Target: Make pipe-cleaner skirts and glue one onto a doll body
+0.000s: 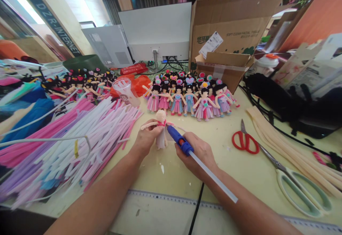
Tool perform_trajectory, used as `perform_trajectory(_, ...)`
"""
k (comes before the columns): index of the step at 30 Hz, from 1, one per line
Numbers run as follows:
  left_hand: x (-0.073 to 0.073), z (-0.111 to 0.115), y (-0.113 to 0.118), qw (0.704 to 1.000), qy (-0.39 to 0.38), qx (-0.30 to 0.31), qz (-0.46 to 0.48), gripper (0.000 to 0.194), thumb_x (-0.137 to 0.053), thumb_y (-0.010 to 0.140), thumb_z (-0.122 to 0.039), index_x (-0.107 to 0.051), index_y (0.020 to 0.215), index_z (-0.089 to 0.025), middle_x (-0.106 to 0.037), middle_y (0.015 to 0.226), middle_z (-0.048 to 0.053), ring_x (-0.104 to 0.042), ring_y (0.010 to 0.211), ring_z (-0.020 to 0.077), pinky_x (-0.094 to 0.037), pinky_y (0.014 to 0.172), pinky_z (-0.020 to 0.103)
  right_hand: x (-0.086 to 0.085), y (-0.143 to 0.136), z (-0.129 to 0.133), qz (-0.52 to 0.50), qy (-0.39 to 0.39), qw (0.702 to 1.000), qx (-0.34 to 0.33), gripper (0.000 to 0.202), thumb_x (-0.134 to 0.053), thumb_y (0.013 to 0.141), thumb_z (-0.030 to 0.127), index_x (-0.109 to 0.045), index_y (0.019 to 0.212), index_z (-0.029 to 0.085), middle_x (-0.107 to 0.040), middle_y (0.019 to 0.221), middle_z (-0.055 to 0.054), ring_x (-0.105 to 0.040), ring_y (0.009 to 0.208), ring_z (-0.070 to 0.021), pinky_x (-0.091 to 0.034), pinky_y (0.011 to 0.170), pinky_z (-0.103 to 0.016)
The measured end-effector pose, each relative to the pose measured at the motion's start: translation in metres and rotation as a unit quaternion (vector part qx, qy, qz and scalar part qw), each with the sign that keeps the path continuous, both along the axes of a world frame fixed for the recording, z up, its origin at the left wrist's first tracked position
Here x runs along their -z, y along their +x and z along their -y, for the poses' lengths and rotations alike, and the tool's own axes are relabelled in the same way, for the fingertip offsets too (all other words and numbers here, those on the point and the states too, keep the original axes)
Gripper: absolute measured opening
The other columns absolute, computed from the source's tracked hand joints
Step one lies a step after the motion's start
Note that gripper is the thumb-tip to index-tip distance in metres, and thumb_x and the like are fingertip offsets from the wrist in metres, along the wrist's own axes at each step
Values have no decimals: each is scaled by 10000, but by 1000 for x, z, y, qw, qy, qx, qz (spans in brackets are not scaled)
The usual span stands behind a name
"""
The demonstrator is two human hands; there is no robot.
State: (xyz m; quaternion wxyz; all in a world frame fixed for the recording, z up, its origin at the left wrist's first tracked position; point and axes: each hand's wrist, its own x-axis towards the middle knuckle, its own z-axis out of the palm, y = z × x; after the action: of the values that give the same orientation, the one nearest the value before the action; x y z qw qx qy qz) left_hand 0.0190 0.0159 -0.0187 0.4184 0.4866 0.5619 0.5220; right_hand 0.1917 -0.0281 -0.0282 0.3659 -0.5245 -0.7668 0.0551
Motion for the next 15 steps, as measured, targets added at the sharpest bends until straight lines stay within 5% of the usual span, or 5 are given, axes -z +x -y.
perform_trajectory(15, 3, -1, -3, 1000, -8, 18, 19, 124, -614, 632, -269, -598, 706, -172, -544, 588, -34, -506, 527, 108, -380, 481, 215, -5, 0, 0, 5, -8, 1000, 11, 231, -512, 801, 388, -424, 647, 241, -480, 535, 48, -447, 445, -110, -338, 460, -221)
